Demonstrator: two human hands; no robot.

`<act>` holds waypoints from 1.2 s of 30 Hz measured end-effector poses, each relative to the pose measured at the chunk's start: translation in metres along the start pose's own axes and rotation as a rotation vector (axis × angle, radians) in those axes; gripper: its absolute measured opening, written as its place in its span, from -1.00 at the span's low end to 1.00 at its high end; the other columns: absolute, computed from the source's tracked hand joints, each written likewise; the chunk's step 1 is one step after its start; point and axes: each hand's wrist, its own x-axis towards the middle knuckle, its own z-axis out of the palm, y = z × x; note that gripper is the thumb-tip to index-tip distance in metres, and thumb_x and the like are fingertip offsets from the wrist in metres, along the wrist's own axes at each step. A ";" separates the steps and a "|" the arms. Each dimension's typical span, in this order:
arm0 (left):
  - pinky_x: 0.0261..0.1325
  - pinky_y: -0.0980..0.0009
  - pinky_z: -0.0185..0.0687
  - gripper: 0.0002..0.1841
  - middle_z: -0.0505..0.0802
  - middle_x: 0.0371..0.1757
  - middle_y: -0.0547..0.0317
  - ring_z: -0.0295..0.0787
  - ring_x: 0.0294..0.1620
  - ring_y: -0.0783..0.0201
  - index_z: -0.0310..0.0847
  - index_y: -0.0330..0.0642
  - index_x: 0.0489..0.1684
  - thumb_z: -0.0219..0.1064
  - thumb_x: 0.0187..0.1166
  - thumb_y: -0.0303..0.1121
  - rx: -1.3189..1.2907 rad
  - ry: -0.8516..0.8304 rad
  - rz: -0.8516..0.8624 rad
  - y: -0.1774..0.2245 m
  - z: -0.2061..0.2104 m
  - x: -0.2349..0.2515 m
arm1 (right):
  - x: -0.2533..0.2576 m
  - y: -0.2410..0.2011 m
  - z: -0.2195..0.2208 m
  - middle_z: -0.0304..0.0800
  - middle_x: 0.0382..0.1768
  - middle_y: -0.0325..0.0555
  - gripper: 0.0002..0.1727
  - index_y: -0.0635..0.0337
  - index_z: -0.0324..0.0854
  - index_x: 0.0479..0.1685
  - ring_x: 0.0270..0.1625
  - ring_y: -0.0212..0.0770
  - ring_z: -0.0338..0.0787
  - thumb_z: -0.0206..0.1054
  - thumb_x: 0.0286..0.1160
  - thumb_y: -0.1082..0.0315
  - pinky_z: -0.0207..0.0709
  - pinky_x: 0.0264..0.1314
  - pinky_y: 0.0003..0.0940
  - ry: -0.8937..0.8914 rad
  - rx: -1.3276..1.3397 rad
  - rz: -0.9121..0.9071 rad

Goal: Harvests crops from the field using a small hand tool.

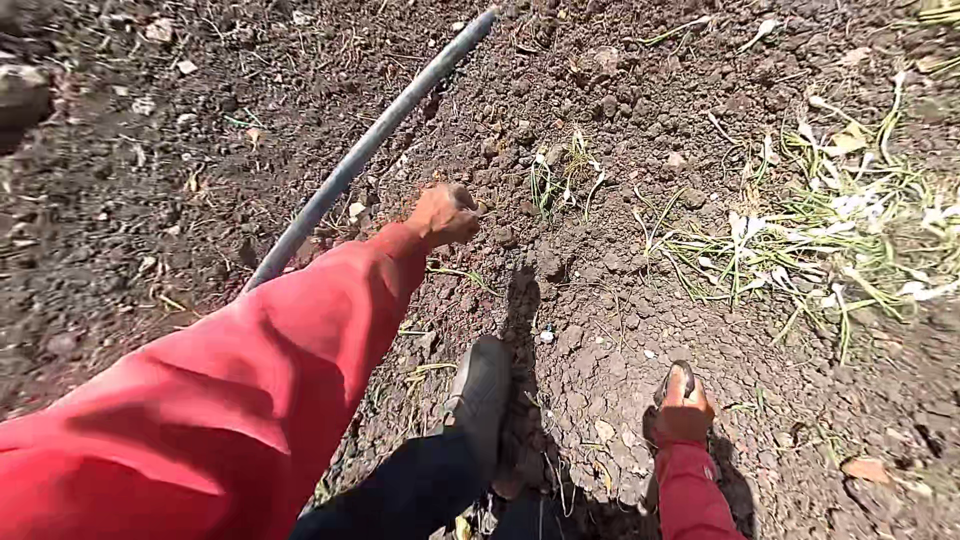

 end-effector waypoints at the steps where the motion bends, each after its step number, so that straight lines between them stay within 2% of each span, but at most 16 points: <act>1: -0.07 0.04 0.87 -0.63 0.89 -0.13 -0.16 0.89 -0.29 0.05 0.59 -0.35 0.32 0.35 0.56 -0.49 -0.146 -0.044 -0.045 0.006 0.009 0.001 | 0.000 -0.001 -0.001 0.85 -0.22 0.29 -0.42 0.40 0.67 0.24 -0.12 0.23 0.87 0.14 0.75 -0.03 0.64 0.05 0.32 -0.016 0.003 0.020; 2: -0.14 0.11 0.84 -0.66 0.88 -0.21 -0.13 0.85 -0.36 0.10 0.60 -0.36 0.28 0.31 0.55 -0.53 -0.269 -0.076 -0.070 0.012 0.021 0.001 | 0.001 0.002 0.001 0.84 -0.23 0.30 -0.42 0.41 0.68 0.22 -0.14 0.24 0.87 0.15 0.72 -0.02 0.64 0.03 0.34 -0.008 0.020 0.017; 4: -0.33 0.25 0.75 -0.85 0.81 -0.44 0.02 0.75 -0.52 0.22 0.66 -0.36 -0.03 0.23 0.59 -0.53 -0.446 -0.104 -0.056 0.026 0.058 0.012 | 0.002 0.008 0.006 0.84 -0.25 0.31 -0.37 0.45 0.69 0.19 -0.17 0.25 0.87 0.15 0.65 -0.04 0.65 -0.01 0.35 0.021 0.052 -0.020; 6: -0.43 0.36 0.59 -0.82 0.69 -0.49 0.17 0.60 -0.55 0.33 0.65 -0.27 -0.11 0.17 0.77 -0.37 -0.530 -0.125 0.030 0.047 0.106 0.034 | 0.003 0.003 0.007 0.84 -0.31 0.28 -0.37 0.47 0.70 0.15 -0.25 0.20 0.87 0.18 0.67 -0.06 0.68 -0.10 0.30 0.058 0.068 -0.052; 7: -0.33 0.23 0.52 -0.76 0.69 -0.40 0.09 0.58 -0.42 0.24 0.69 -0.25 -0.09 0.17 0.77 -0.29 -0.501 -0.136 0.041 0.066 0.132 0.046 | 0.003 0.000 0.005 0.84 -0.33 0.29 -0.36 0.50 0.69 0.14 -0.26 0.20 0.87 0.18 0.67 -0.05 0.69 -0.11 0.29 0.063 0.059 -0.055; 9: 0.06 -0.19 0.65 -0.64 0.83 -0.11 -0.18 0.78 -0.01 -0.10 0.76 -0.28 0.00 0.27 0.66 -0.12 -0.320 -0.173 0.056 0.109 0.177 0.068 | 0.002 -0.002 0.007 0.82 -0.43 0.24 -0.33 0.53 0.70 0.10 -0.39 0.13 0.85 0.16 0.64 -0.07 0.69 -0.24 0.23 0.088 0.020 -0.055; 10: 0.13 -0.27 0.66 -0.59 0.85 -0.07 -0.22 0.81 0.07 -0.17 0.78 -0.27 -0.02 0.36 0.58 -0.04 -0.224 -0.174 0.072 0.128 0.201 0.077 | 0.001 0.000 0.007 0.80 -0.48 0.21 -0.32 0.53 0.70 0.08 -0.45 0.09 0.83 0.14 0.64 -0.08 0.67 -0.32 0.18 0.100 -0.014 -0.054; 13: 0.26 -0.30 0.68 -0.43 0.87 0.19 -0.15 0.80 0.30 -0.16 0.79 -0.11 0.20 0.32 0.58 0.22 0.013 -0.210 0.006 0.169 0.258 0.098 | 0.002 0.006 0.012 0.75 -0.55 0.12 -0.32 0.51 0.71 -0.03 -0.54 -0.05 0.77 0.11 0.65 -0.10 0.66 -0.43 0.02 0.146 -0.060 -0.059; 15: 0.14 -0.28 0.71 -0.60 0.89 0.11 -0.09 0.84 0.21 -0.12 0.81 -0.07 0.09 0.28 0.63 0.03 -0.008 -0.196 -0.022 0.169 0.276 0.099 | 0.001 0.011 0.011 0.71 -0.57 0.07 -0.32 0.54 0.70 -0.05 -0.58 -0.18 0.72 0.10 0.67 -0.09 0.65 -0.46 -0.13 0.143 -0.057 -0.055; 18: 0.03 -0.23 0.72 -0.73 0.88 -0.12 -0.11 0.85 0.04 -0.12 0.78 -0.16 -0.03 0.18 0.68 -0.23 -0.206 -0.139 0.100 0.149 0.259 0.104 | 0.009 0.003 0.012 0.67 -0.59 0.11 -0.29 0.54 0.65 -0.03 -0.59 -0.09 0.70 0.06 0.73 -0.13 0.61 -0.48 -0.02 0.078 -0.095 0.028; 21: 0.07 -0.18 0.68 -0.65 0.90 -0.17 -0.19 0.87 0.00 -0.14 0.79 -0.33 0.00 0.03 0.67 -0.40 -0.208 0.094 0.322 0.127 0.211 0.128 | 0.016 0.000 0.019 0.68 -0.59 0.18 -0.29 0.55 0.66 -0.10 -0.57 0.01 0.73 0.06 0.73 -0.12 0.59 -0.47 0.06 0.093 -0.173 0.008; 24: 0.30 -0.15 0.67 -0.62 0.83 0.21 -0.20 0.79 0.31 -0.12 0.68 -0.28 0.29 0.03 0.77 -0.28 0.072 0.114 0.189 0.112 0.176 0.171 | 0.017 -0.007 0.029 0.74 -0.53 0.25 -0.28 0.55 0.69 -0.06 -0.51 0.10 0.78 0.07 0.72 -0.13 0.60 -0.42 0.13 0.079 -0.194 0.005; 27: 0.19 -0.26 0.71 -0.61 0.83 0.25 -0.13 0.81 0.30 -0.17 0.63 -0.07 0.36 0.25 0.69 -0.11 0.308 0.029 0.133 0.100 0.188 0.197 | 0.020 -0.015 0.037 0.75 -0.54 0.17 -0.34 0.47 0.72 -0.09 -0.49 0.08 0.78 0.11 0.70 -0.11 0.62 -0.39 0.11 0.030 -0.189 0.018; 29: 0.10 -0.29 0.72 -0.65 0.84 0.26 -0.07 0.83 0.23 -0.18 0.69 -0.01 0.31 0.28 0.61 -0.21 0.384 0.027 0.188 0.089 0.195 0.196 | 0.016 -0.017 0.035 0.79 -0.50 0.16 -0.37 0.45 0.74 -0.02 -0.46 0.07 0.81 0.16 0.68 -0.09 0.65 -0.33 0.15 -0.017 -0.173 0.055; 33: 0.02 -0.33 0.71 -0.69 0.78 0.38 -0.07 0.85 0.12 -0.23 0.81 -0.03 0.19 0.15 0.70 -0.27 0.514 0.019 0.389 0.098 0.177 0.213 | 0.036 -0.012 0.034 0.78 -0.51 0.19 -0.29 0.43 0.74 -0.04 -0.45 0.18 0.82 0.07 0.68 -0.18 0.62 -0.36 0.26 -0.047 -0.209 0.005; 36: 0.09 -0.30 0.69 -0.69 0.85 0.25 -0.05 0.84 0.17 -0.19 0.84 -0.01 0.09 0.13 0.70 -0.22 0.520 0.012 0.486 0.093 0.164 0.198 | 0.029 -0.001 0.021 0.79 -0.48 0.24 -0.31 0.45 0.73 -0.02 -0.41 0.22 0.82 0.08 0.72 -0.14 0.61 -0.31 0.31 -0.087 -0.229 -0.019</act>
